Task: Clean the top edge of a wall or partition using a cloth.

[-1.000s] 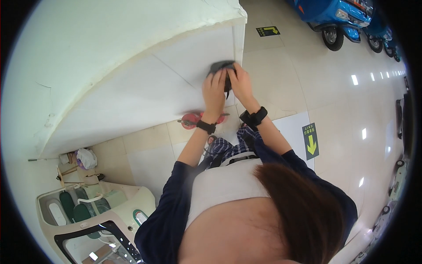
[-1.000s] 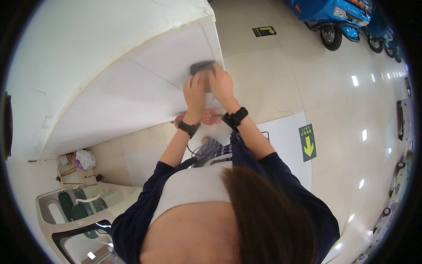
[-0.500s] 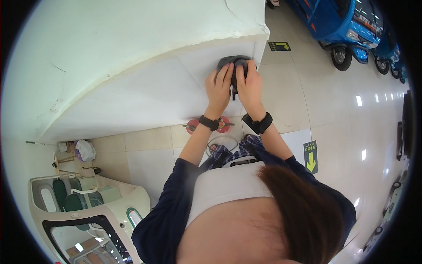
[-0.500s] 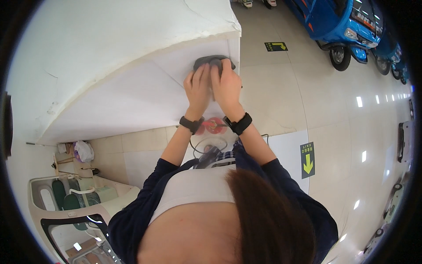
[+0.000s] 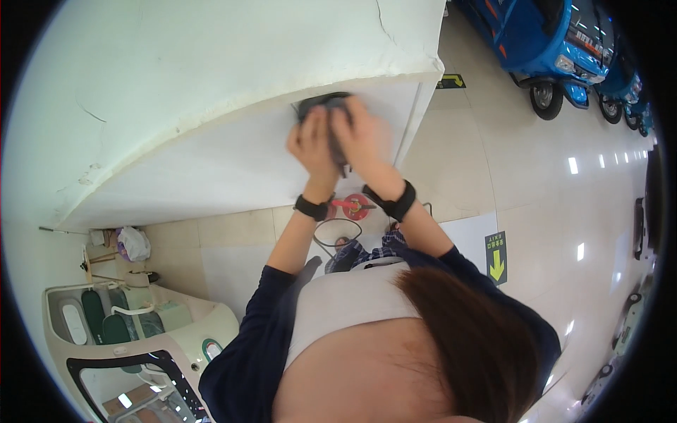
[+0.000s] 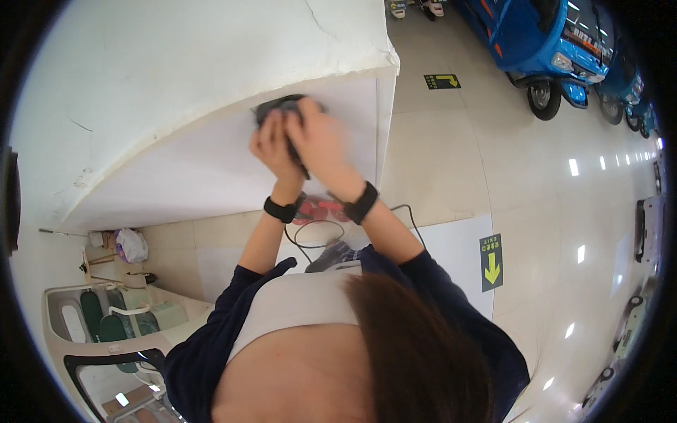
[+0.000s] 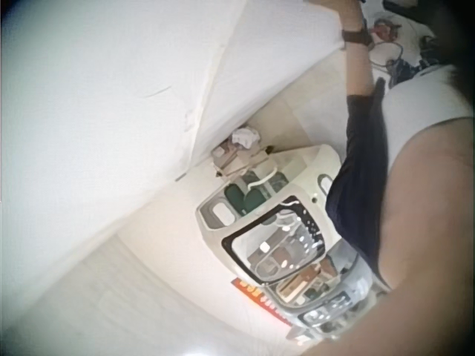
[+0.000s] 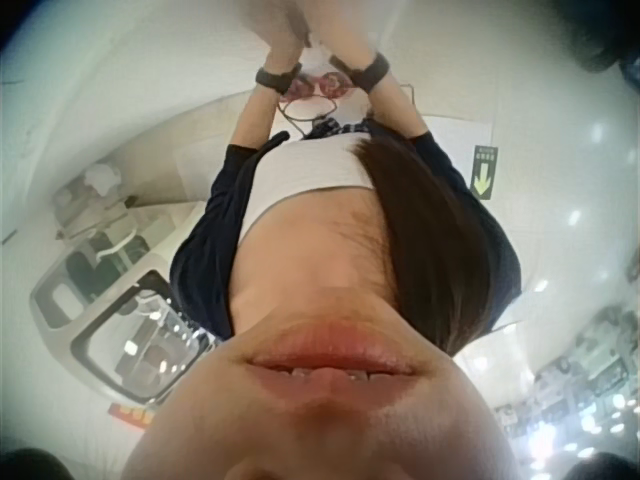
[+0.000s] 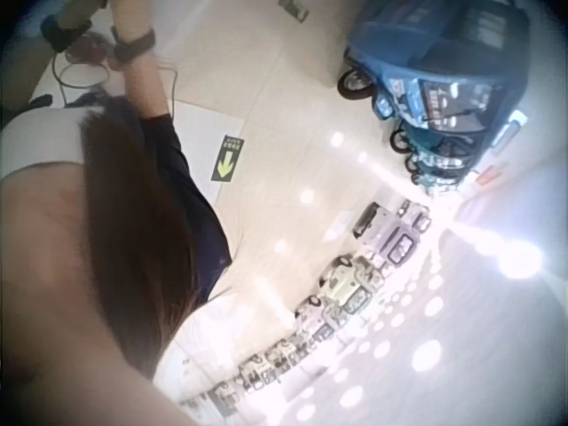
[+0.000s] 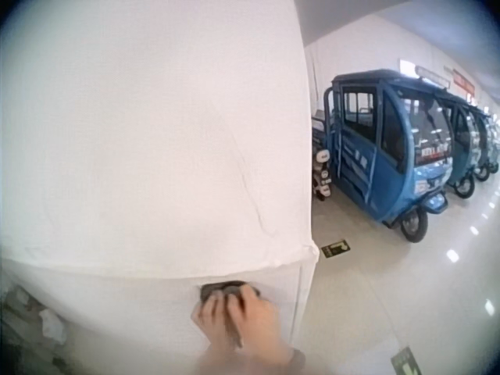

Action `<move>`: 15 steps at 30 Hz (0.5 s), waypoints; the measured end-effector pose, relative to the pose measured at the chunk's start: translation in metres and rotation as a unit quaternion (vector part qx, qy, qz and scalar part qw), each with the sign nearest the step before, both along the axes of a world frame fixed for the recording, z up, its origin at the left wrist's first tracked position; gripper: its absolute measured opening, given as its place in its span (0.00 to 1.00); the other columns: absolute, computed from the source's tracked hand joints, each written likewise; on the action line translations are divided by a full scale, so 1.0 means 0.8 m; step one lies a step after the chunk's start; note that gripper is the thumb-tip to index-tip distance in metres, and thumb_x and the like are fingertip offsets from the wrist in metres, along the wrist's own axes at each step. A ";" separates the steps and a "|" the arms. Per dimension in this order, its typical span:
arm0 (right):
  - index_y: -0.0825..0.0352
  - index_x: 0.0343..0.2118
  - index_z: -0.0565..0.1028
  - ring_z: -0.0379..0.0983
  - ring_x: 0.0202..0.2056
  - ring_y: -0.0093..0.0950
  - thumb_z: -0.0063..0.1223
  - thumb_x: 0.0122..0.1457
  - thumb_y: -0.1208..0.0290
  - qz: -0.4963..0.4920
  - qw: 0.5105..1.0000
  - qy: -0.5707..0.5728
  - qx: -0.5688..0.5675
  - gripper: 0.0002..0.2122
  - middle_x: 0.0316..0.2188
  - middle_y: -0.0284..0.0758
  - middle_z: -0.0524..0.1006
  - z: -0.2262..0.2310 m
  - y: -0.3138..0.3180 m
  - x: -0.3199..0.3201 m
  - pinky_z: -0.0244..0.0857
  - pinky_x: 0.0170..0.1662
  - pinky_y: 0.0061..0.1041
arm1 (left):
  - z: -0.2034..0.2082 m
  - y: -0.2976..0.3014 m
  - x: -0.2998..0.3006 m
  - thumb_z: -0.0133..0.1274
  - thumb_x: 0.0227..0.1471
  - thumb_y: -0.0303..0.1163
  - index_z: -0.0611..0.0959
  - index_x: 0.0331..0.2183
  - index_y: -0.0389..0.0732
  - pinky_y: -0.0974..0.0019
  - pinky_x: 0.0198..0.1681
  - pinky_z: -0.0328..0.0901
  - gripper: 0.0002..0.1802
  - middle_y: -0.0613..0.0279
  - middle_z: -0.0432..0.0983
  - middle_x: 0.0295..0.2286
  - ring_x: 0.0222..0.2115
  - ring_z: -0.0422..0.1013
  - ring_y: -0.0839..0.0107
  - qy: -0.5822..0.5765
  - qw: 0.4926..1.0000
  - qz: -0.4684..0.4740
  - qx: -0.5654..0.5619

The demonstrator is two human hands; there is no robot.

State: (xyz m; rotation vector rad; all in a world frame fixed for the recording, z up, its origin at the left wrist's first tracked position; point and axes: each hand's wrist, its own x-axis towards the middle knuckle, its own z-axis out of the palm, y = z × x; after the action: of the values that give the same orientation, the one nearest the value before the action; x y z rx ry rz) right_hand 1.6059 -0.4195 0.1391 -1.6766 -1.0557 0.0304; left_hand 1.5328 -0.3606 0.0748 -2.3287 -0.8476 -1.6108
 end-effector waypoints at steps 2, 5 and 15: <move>0.66 0.26 0.65 0.66 0.18 0.42 0.43 0.51 0.67 -0.049 0.999 -0.009 0.005 0.07 0.17 0.46 0.69 -0.005 -0.027 0.031 0.59 0.19 0.35 | 0.004 -0.017 0.031 0.46 0.39 0.28 0.73 0.42 0.42 0.63 0.43 0.52 0.22 0.69 0.65 0.43 0.38 0.58 0.64 0.025 0.998 -0.055 0.011; 0.68 0.25 0.65 0.65 0.17 0.43 0.42 0.52 0.68 -0.069 0.991 0.102 0.052 0.07 0.16 0.46 0.68 -0.006 -0.058 0.073 0.56 0.19 0.35 | 0.024 -0.043 0.072 0.46 0.37 0.29 0.74 0.42 0.43 0.65 0.40 0.55 0.23 0.71 0.66 0.41 0.37 0.58 0.67 0.070 0.990 -0.118 0.015; 0.64 0.25 0.65 0.66 0.14 0.40 0.44 0.51 0.66 -0.127 0.989 -0.061 -0.042 0.07 0.11 0.43 0.68 0.005 -0.018 0.012 0.58 0.16 0.35 | 0.018 -0.003 0.012 0.47 0.36 0.25 0.76 0.40 0.46 0.66 0.34 0.58 0.22 0.74 0.67 0.42 0.33 0.60 0.67 0.059 0.995 -0.060 0.051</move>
State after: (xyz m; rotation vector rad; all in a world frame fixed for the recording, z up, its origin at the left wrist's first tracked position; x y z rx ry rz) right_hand 1.6151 -0.4337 0.1428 -1.8984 -0.9331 -0.1971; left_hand 1.5424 -0.3628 0.0891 -2.4158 -0.5980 -1.5033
